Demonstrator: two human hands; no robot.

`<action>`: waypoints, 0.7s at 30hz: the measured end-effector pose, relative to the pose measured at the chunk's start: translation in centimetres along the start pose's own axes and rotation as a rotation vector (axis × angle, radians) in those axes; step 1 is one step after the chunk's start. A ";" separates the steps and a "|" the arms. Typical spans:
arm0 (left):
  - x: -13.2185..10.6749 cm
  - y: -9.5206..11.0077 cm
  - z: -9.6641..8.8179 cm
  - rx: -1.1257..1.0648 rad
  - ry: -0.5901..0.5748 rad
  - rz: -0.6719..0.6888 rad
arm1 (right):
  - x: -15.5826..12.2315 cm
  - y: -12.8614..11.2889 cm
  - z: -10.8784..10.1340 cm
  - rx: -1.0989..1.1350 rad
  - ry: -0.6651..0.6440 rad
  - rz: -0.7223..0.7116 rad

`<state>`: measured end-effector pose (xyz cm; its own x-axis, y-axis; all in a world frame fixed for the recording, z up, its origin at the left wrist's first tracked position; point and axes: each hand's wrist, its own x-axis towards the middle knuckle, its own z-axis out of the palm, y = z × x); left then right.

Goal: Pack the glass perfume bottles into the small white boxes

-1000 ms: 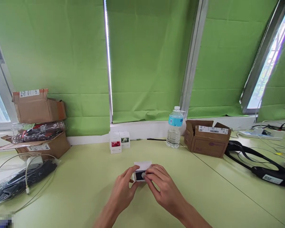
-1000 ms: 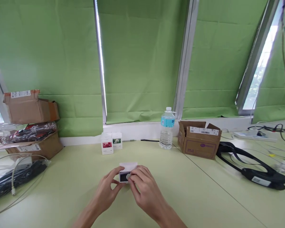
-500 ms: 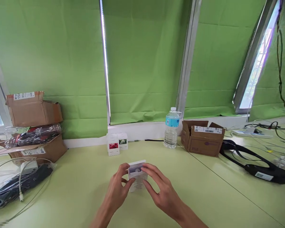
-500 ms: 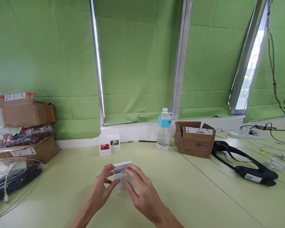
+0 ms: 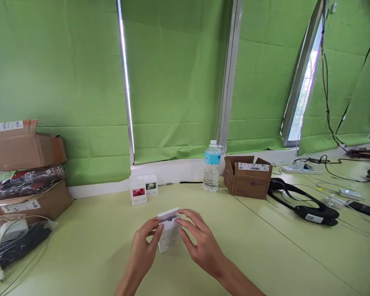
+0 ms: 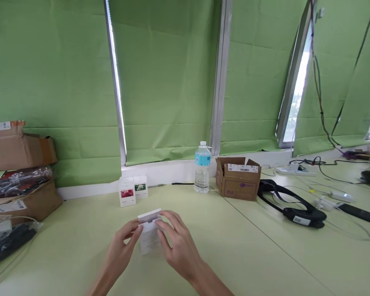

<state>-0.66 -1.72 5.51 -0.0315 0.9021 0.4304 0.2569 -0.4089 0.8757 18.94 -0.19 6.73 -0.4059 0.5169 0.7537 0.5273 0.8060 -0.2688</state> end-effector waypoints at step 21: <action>0.4 0.5 0.9 -0.322 0.136 -0.179 | 0.3 0.0 -0.2 0.285 -0.161 0.255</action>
<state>0.30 -1.39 5.93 -0.1816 0.9454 0.2705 -0.0803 -0.2885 0.9541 18.95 -0.09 7.09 -0.4129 0.7304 0.5440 0.4077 0.6824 -0.6068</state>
